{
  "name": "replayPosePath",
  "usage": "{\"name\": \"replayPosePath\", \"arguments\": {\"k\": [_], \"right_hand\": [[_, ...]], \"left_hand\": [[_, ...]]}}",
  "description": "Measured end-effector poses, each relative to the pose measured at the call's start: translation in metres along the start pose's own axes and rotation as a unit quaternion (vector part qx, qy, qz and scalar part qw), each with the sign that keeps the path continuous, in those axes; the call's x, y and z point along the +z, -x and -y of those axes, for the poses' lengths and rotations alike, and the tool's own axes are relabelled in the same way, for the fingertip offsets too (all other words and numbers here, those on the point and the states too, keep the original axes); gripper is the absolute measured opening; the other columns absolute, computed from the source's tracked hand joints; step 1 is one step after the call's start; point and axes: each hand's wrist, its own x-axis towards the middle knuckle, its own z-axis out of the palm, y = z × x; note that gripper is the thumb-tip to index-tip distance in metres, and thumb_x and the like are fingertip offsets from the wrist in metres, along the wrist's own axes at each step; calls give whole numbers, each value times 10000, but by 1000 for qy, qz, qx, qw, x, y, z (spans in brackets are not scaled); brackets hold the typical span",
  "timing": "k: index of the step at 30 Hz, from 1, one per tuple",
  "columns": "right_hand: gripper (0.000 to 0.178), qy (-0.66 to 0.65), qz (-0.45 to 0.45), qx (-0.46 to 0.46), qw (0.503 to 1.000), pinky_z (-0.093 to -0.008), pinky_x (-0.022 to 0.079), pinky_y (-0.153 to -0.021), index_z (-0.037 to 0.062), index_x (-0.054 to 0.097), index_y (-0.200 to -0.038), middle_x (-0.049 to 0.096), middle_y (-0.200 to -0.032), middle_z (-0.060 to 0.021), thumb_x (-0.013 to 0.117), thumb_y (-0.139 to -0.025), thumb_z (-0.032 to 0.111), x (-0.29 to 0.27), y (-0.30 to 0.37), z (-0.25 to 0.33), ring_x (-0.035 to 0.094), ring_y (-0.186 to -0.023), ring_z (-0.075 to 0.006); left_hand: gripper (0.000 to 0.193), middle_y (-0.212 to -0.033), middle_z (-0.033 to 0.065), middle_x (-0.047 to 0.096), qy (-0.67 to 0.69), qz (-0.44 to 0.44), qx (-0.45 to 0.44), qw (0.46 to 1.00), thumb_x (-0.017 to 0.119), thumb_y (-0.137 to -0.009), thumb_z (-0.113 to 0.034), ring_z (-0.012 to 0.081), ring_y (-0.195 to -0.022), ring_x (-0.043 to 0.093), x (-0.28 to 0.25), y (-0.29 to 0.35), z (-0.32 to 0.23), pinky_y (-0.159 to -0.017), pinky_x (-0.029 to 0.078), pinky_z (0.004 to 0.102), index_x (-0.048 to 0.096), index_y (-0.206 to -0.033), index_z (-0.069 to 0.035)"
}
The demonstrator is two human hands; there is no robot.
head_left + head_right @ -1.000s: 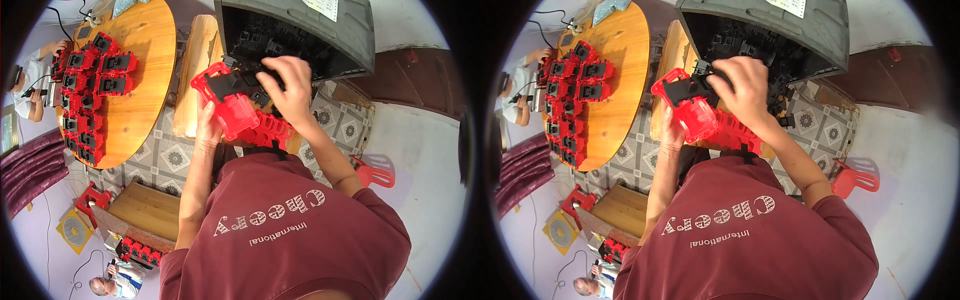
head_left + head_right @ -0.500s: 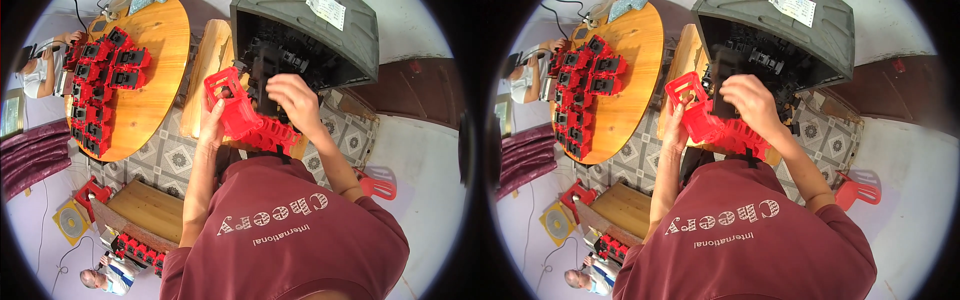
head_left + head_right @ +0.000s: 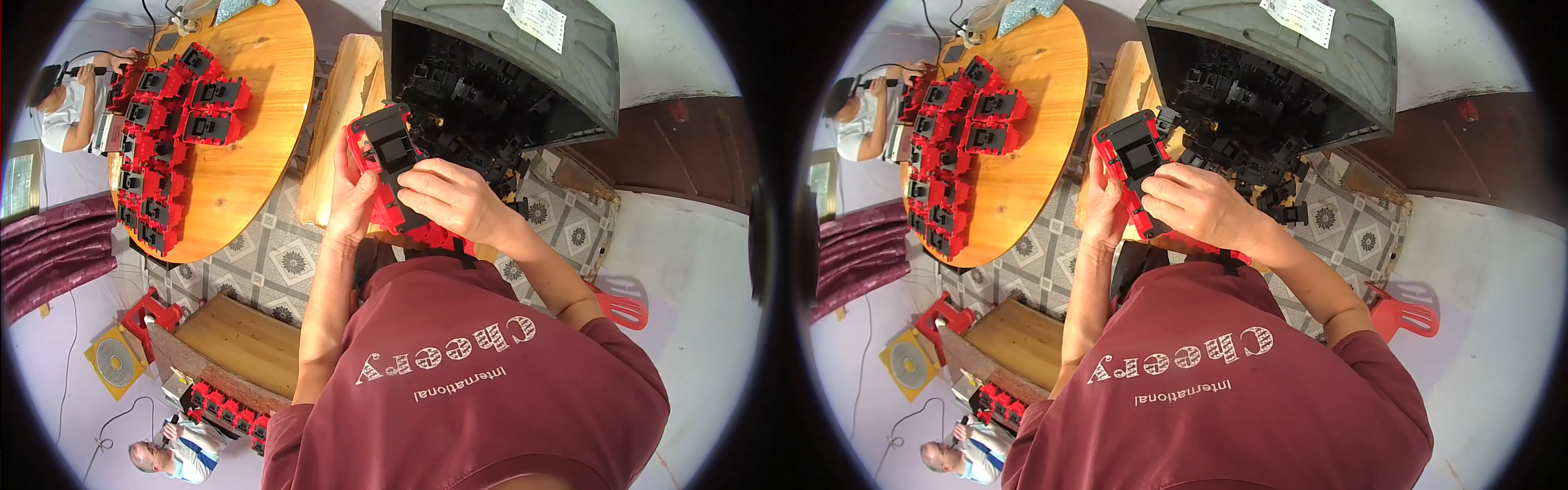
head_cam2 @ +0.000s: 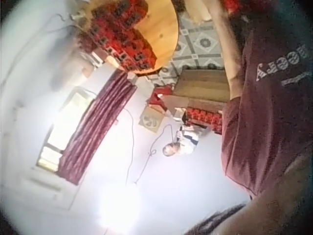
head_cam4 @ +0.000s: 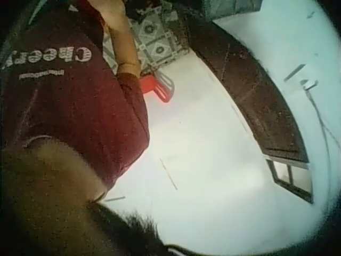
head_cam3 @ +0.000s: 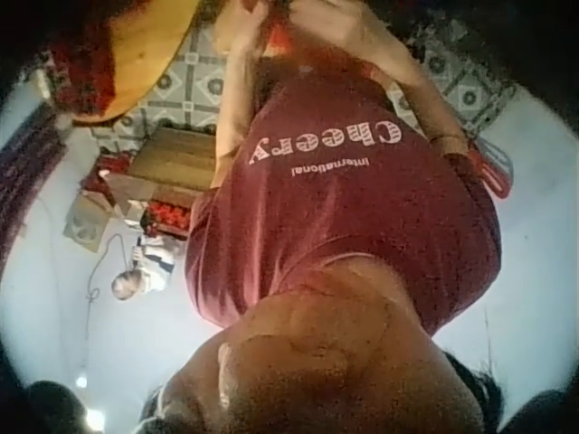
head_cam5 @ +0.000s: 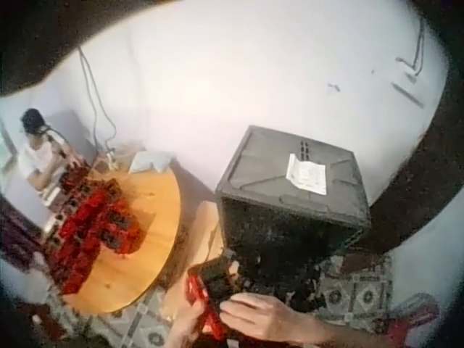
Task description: The person assembles plastic components by hand, fitting internal components into plastic shells.
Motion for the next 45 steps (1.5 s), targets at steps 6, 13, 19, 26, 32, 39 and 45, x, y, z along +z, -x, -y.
{"name": "replayPosePath", "arguments": {"k": [6,13,19,26,32,39,45], "right_hand": [[202,26,13,-29,999,-332,583,-733,-4,667,-874,643,-973,-88,699,-683,51,5,-1,4,634,-931,-244],[234,10,51,-31,998,-349,572,-737,10,673,-919,650,-1001,-94,722,-702,84,6,-2,-1,632,-933,-255],[493,-172,-182,297,922,-407,461,-931,37,613,-1186,568,-1231,-155,794,-778,245,5,-19,-30,555,-1126,-305],[526,-104,-79,73,989,-369,415,-792,106,694,-1004,586,-976,-21,855,-594,393,-10,-16,-16,560,-877,-221],[453,-23,-43,25,998,-348,424,-724,53,687,-969,586,-931,-30,828,-575,228,2,-4,-17,534,-789,-208],[317,-31,-64,45,996,-343,418,-736,79,662,-922,553,-905,-3,789,-642,154,3,-8,-9,549,-790,-195],[316,-47,-64,55,995,-347,417,-737,80,662,-918,560,-904,-5,792,-648,179,10,-6,-11,558,-802,-201]], "left_hand": [[1008,-1522,130,315,2,3,-13,1000,756,-837,-165,289,-1365,380,7,0,-5,-1108,357,445,51,-1557,-171],[984,-1479,148,363,-56,-56,-6,997,722,-862,-157,289,-1299,456,15,-1,-1,-1060,415,435,30,-1559,-200],[970,-1441,152,395,-39,-32,16,999,691,-864,-112,293,-1271,485,40,4,-15,-1006,484,480,17,-1556,-211],[863,-1405,122,438,-68,-92,33,993,677,-854,-134,275,-1251,495,43,4,-19,-1024,454,424,151,-1537,-178],[922,-1414,144,416,-61,-79,31,995,692,-883,-152,274,-1245,497,35,-1,-16,-1011,463,419,55,-1548,-203],[913,-1421,137,405,-80,-86,51,992,712,-885,-211,265,-1254,482,25,-4,-10,-1012,457,412,80,-1544,-197],[894,-1419,137,409,-67,-86,41,993,708,-889,-220,261,-1254,482,28,-3,-14,-1014,456,408,99,-1543,-192]]}}
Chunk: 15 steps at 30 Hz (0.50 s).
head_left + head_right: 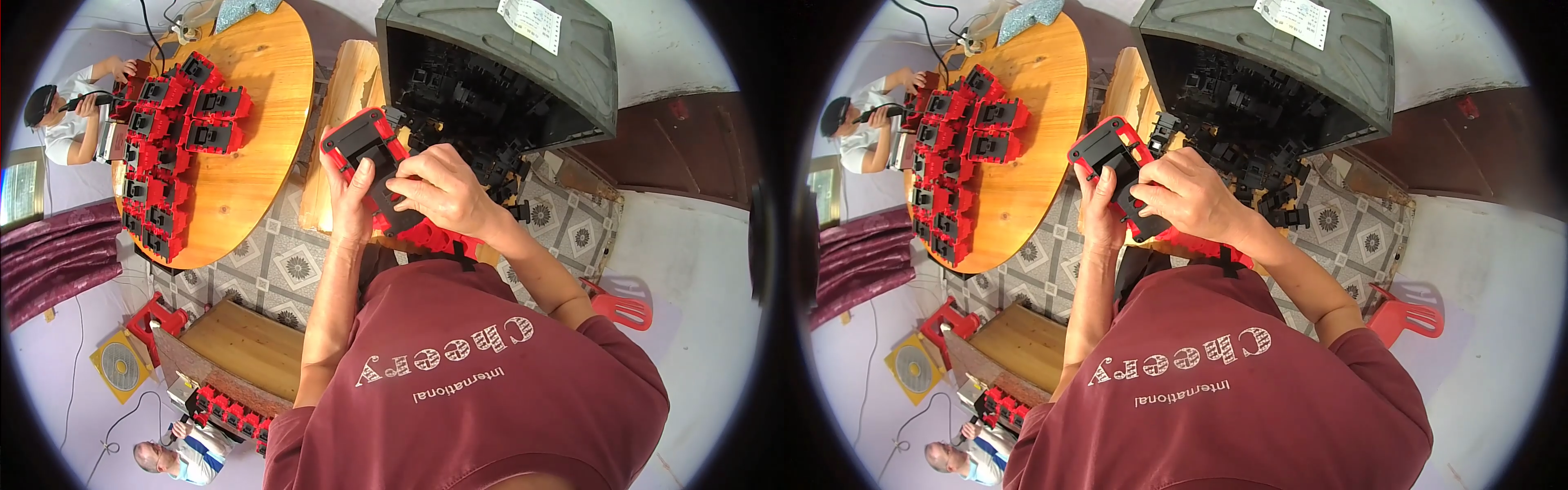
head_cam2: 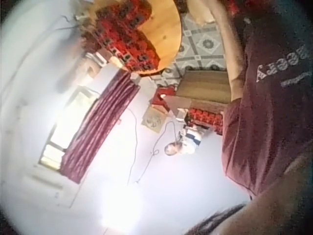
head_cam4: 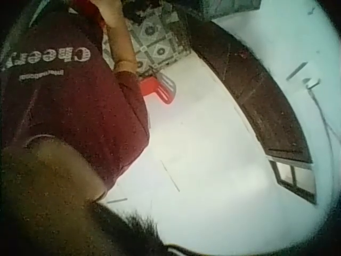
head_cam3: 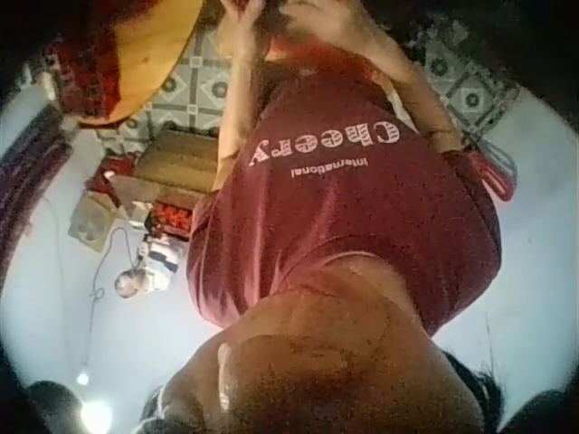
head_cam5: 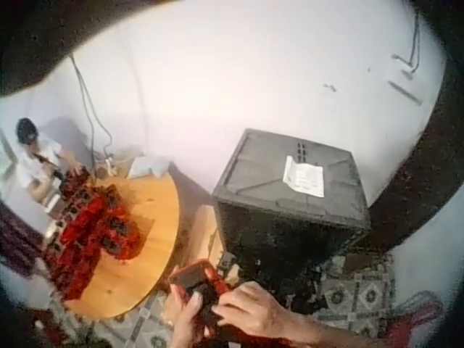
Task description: The person assembles plastic components by hand, fitting internal components into plastic shells.
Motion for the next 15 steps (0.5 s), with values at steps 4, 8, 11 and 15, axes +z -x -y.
{"name": "replayPosePath", "arguments": {"k": [4,8,11,15], "right_hand": [[358,-36,-9,20,999,-344,419,-773,87,670,-928,598,-960,-11,815,-670,290,-10,-7,-5,576,-882,-222],[613,-201,-73,297,931,-373,435,-993,33,448,-1398,523,-1307,-107,686,-913,322,3,-11,-28,530,-1169,-220],[474,-348,30,393,850,-268,464,-905,5,544,-1319,628,-1145,-47,617,-966,313,12,-22,-36,570,-1028,-102],[611,-402,74,431,804,-271,442,-951,2,495,-1378,618,-1198,-87,627,-946,414,19,-32,-44,563,-1095,-129]], "left_hand": [[874,-1412,135,417,-20,-2,-12,1000,690,-900,-230,258,-1255,482,7,3,-5,-1020,451,408,100,-1543,-180],[838,-1407,137,423,-42,30,-9,999,655,-925,-234,250,-1261,476,18,5,-5,-1032,441,413,94,-1544,-173],[624,-1379,134,435,-131,4,-16,991,529,-1000,-299,218,-1247,468,17,-2,-1,-1038,415,364,232,-1501,-77],[493,-1271,101,509,-120,-43,39,991,498,-1013,-352,175,-1149,513,-1,-19,17,-979,451,348,374,-1389,-59]]}}
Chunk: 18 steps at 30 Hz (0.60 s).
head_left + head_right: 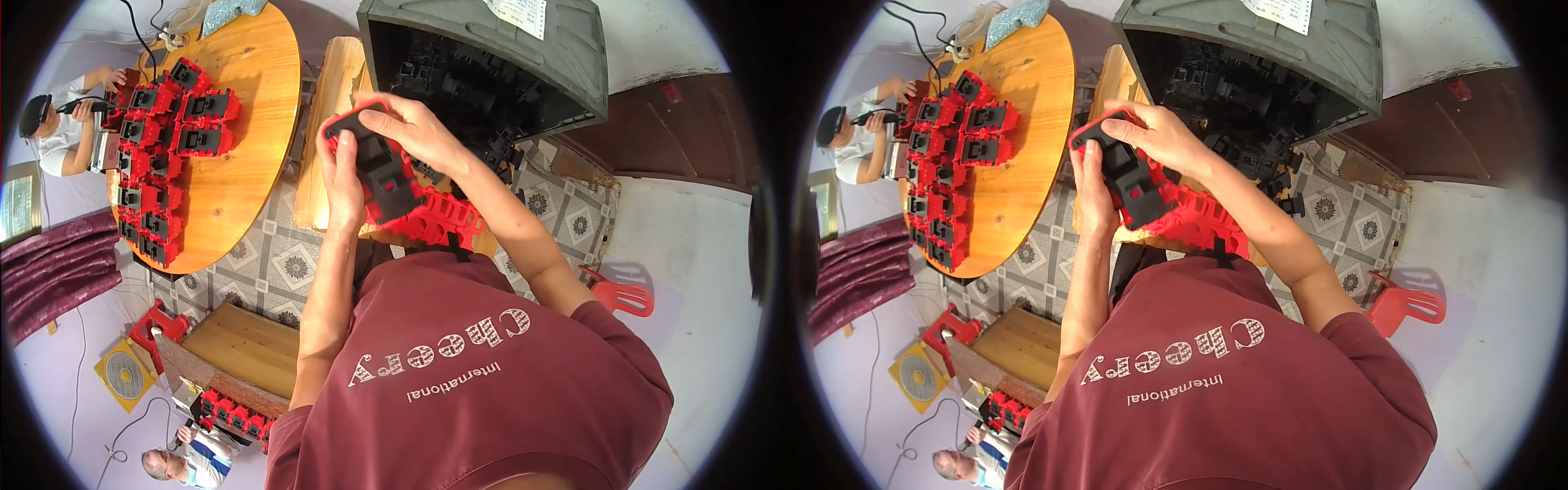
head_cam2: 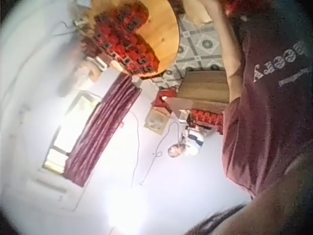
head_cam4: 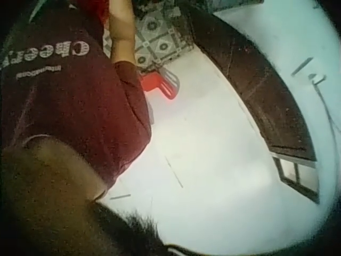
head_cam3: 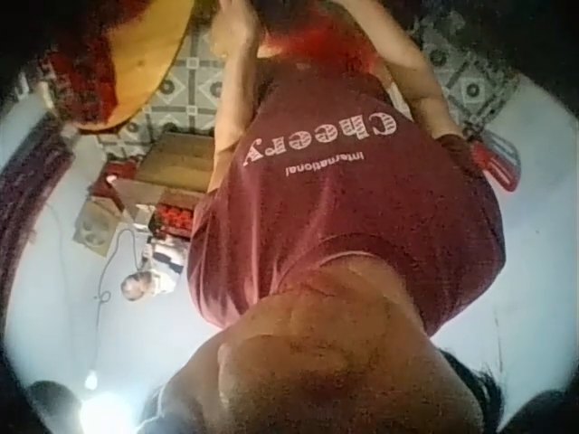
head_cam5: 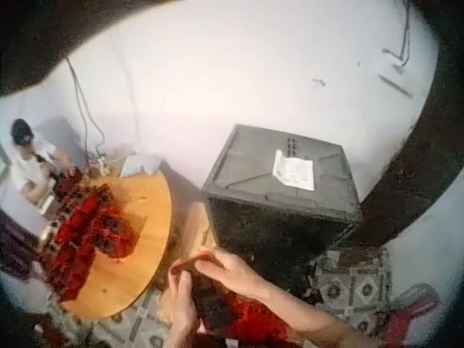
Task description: The person assembles plastic components by hand, fitting internal components into plastic shells.
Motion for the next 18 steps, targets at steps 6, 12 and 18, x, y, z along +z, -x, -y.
{"name": "replayPosePath", "arguments": {"k": [6,12,18], "right_hand": [[824,-104,101,15,989,-336,366,-1083,-15,289,-1499,439,-1450,-138,708,-888,348,7,27,-23,490,-1264,-195],[639,-169,63,6,984,-291,438,-997,-34,433,-1420,591,-1279,-76,711,-877,154,41,22,-31,553,-1135,-127],[608,31,16,-20,999,-300,432,-1005,-39,447,-1411,601,-1268,-91,689,-863,61,56,9,-49,557,-1157,-151]], "left_hand": [[520,-1058,24,635,168,-107,-76,977,493,-966,-551,176,-937,644,-22,-24,-16,-797,550,366,492,-1276,-133],[432,-1131,58,592,101,-123,30,987,515,-1004,-420,160,-995,598,-30,-21,-30,-833,531,325,465,-1285,-97],[831,-1253,114,526,-39,-107,-1,994,772,-840,-254,211,-1173,513,-56,16,-21,-953,458,366,235,-1452,-91]]}}
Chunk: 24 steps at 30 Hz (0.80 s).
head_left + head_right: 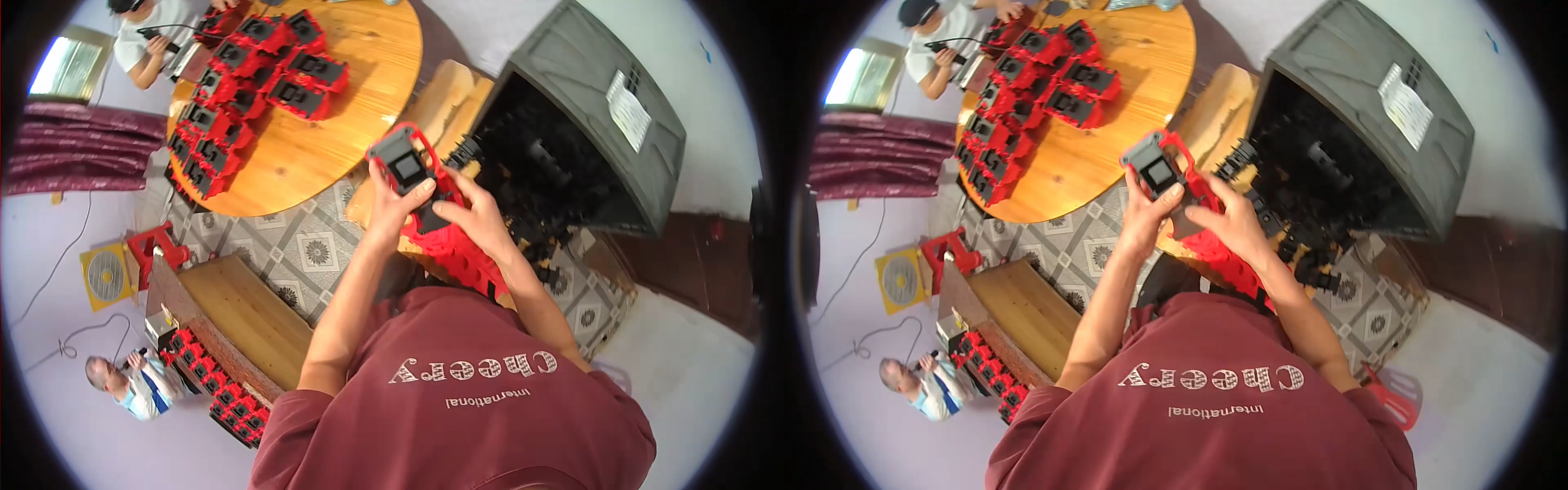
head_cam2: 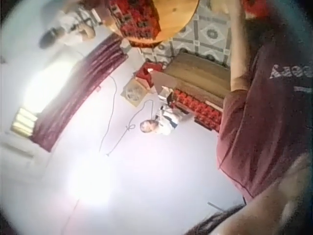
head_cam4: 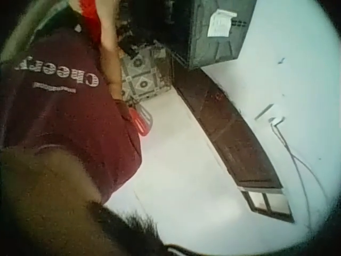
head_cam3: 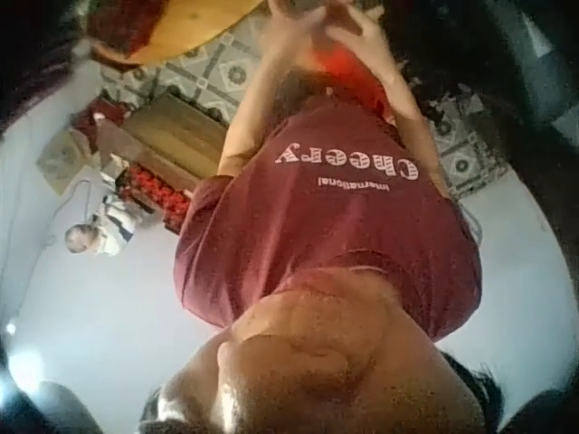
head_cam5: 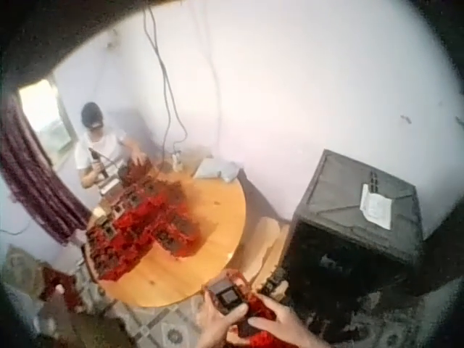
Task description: The person assembles plastic components by hand, fitting internal components into plastic shells.
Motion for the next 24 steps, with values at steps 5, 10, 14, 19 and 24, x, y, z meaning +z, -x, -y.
{"name": "replayPosePath", "arguments": {"k": [5,10,14,19,24], "right_hand": [[747,-117,102,108,982,-379,411,-1058,3,308,-1491,318,-1530,-200,661,-922,334,7,0,-3,406,-1363,-268],[496,-11,103,146,984,-305,432,-1021,-16,443,-1405,553,-1331,-149,592,-971,171,-17,9,-51,531,-1219,-181],[417,-4,111,195,974,-293,464,-960,-20,521,-1333,618,-1238,-109,597,-965,162,-30,36,-76,587,-1120,-151],[451,126,-68,244,959,-320,494,-900,-2,582,-1263,682,-1124,-131,641,-929,296,-51,48,-112,649,-1052,-224],[795,253,-149,189,937,-427,425,-1025,84,453,-1413,519,-1338,-250,713,-799,516,-50,-12,-180,513,-1247,-369]], "left_hand": [[808,-1182,82,536,103,-208,-56,971,824,-774,-178,199,-1026,594,-80,-42,20,-796,556,383,289,-1378,-124],[366,-971,0,637,159,-247,33,955,815,-797,-218,151,-868,647,-226,-179,61,-708,581,365,581,-1075,-174],[445,-1165,15,632,93,-132,-5,987,669,-901,-453,205,-1063,617,-306,-233,55,-845,555,450,564,-1233,-175],[862,-1468,133,385,48,-285,-90,953,703,-827,-555,312,-1263,477,-262,-240,28,-936,501,530,343,-1438,-64],[708,-1253,215,389,-251,-490,180,815,697,-875,-274,333,-1131,422,-160,-157,43,-953,416,462,301,-1376,33]]}}
